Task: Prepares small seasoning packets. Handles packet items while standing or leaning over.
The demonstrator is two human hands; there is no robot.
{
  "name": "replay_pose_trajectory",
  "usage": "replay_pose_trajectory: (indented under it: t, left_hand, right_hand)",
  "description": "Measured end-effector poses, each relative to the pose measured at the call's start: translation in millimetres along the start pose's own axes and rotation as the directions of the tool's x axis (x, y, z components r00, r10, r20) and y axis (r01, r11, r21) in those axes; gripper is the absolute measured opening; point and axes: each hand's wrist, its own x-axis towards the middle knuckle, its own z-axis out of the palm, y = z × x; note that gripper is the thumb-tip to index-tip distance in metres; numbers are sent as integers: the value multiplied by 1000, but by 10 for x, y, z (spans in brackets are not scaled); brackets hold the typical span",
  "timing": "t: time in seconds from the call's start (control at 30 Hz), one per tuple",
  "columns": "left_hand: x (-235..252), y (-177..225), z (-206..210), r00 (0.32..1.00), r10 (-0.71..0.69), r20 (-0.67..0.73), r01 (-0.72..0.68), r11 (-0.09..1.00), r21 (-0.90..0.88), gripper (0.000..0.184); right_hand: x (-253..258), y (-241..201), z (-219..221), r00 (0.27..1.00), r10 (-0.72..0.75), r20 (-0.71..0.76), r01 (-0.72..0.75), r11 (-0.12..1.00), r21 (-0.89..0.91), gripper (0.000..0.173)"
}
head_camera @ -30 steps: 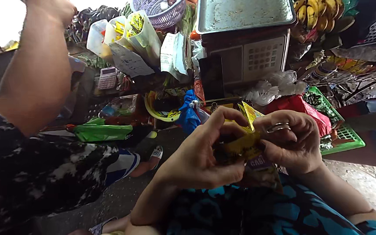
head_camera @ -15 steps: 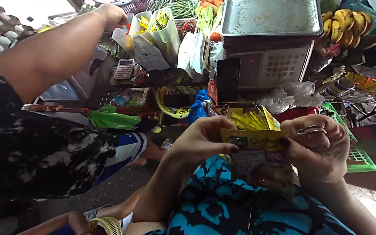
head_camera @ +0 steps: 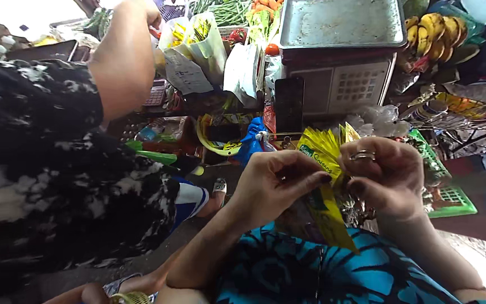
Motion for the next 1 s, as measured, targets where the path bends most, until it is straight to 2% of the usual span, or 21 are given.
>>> replay_pose_trajectory:
  t: [0.1, 0.27, 0.47, 0.6, 0.77, 1.0]
  left_hand:
    - [12, 14, 55, 999, -21, 47, 24, 998, -65, 12]
    - [-20, -10, 48, 982, -93, 165, 118, 983, -144, 18]
    - [-36, -74, -8, 945, -112, 309, 222, 910, -350, 22]
    - [-37, -94, -59, 925, -132, 356, 264, 897, -354, 16]
    - [-42, -77, -47, 937, -168, 306, 259, 922, -287, 13]
    - [-25, -77, -5, 964, -196, 178, 245, 918, -312, 11]
  right_hand:
    - [-22, -11, 21, 999, 14, 39, -11, 996, -90, 26]
    - [-89, 7, 45, 994, 61, 86, -59, 998, -25, 21]
    - [-84, -38, 63, 990, 75, 116, -75, 997, 2, 19]
    - [-94, -14, 47, 990, 90, 107, -92, 996, 7, 23]
    - [-112, -3, 34, 990, 101, 100, -98, 995, -32, 20]
    - [-119, -21, 35, 989, 89, 120, -83, 995, -55, 18]
